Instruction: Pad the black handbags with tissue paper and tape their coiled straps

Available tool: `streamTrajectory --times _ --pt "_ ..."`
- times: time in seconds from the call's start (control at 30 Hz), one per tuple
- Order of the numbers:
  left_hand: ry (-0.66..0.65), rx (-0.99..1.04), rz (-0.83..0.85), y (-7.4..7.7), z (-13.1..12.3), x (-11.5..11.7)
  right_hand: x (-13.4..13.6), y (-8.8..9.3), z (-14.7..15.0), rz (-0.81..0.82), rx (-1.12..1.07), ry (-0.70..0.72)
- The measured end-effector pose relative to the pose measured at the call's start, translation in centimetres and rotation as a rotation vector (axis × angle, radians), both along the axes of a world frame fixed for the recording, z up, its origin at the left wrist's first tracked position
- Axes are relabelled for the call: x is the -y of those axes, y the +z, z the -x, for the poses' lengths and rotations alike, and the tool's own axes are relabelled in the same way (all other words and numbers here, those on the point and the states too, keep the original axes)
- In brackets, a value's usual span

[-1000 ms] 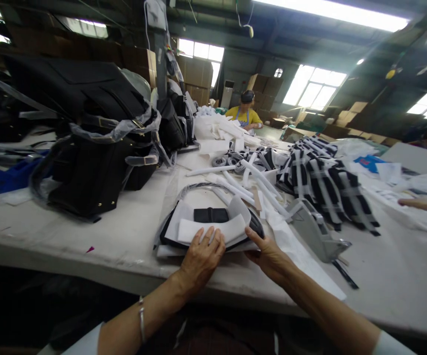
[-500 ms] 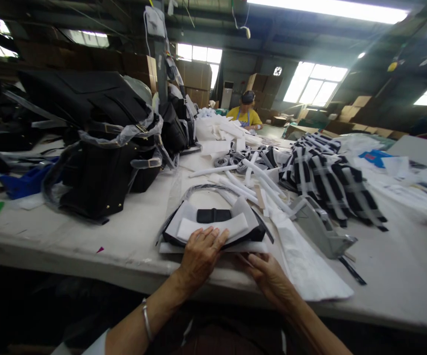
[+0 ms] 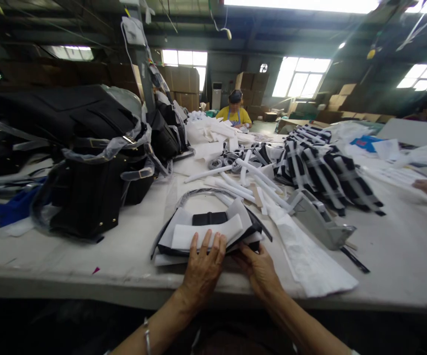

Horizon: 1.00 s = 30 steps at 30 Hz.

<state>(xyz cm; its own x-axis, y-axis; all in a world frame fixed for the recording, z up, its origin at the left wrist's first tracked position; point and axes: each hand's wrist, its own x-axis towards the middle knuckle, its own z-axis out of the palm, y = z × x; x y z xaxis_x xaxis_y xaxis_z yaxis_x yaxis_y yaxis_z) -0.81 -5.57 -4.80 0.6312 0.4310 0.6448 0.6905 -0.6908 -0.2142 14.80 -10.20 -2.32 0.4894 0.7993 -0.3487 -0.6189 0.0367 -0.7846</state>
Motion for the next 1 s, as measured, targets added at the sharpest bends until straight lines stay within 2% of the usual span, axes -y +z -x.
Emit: streamTrajectory --times 0.23,0.47,0.57,0.63,0.7,0.87,0.93,1.0 --pt "-0.001 0.071 -0.066 0.3 0.0 -1.3 -0.2 1.9 0.6 0.014 -0.061 0.041" --pt "-0.078 0.187 -0.192 2.7 1.6 -3.9 -1.2 3.0 1.9 -0.06 -0.084 0.066" --pt "-0.103 0.226 -0.188 3.5 2.6 -4.3 -0.8 2.9 1.7 -0.1 0.013 0.189" --pt "-0.115 0.246 -0.18 3.8 3.0 -4.2 -0.2 2.8 0.1 -0.053 0.186 0.361" --pt "-0.121 0.259 -0.168 3.7 3.3 -3.9 0.8 2.7 -3.1 0.03 0.48 0.458" --pt "-0.159 0.23 -0.135 2.6 3.4 -3.1 2.4 3.2 -13.8 0.205 1.454 0.307" --pt "-0.154 0.206 -0.12 2.1 3.5 -3.1 2.4 3.3 -17.0 0.398 1.758 0.402" --pt "-0.148 0.182 -0.112 1.9 3.5 -3.1 2.1 3.1 -18.8 0.563 1.934 0.559"
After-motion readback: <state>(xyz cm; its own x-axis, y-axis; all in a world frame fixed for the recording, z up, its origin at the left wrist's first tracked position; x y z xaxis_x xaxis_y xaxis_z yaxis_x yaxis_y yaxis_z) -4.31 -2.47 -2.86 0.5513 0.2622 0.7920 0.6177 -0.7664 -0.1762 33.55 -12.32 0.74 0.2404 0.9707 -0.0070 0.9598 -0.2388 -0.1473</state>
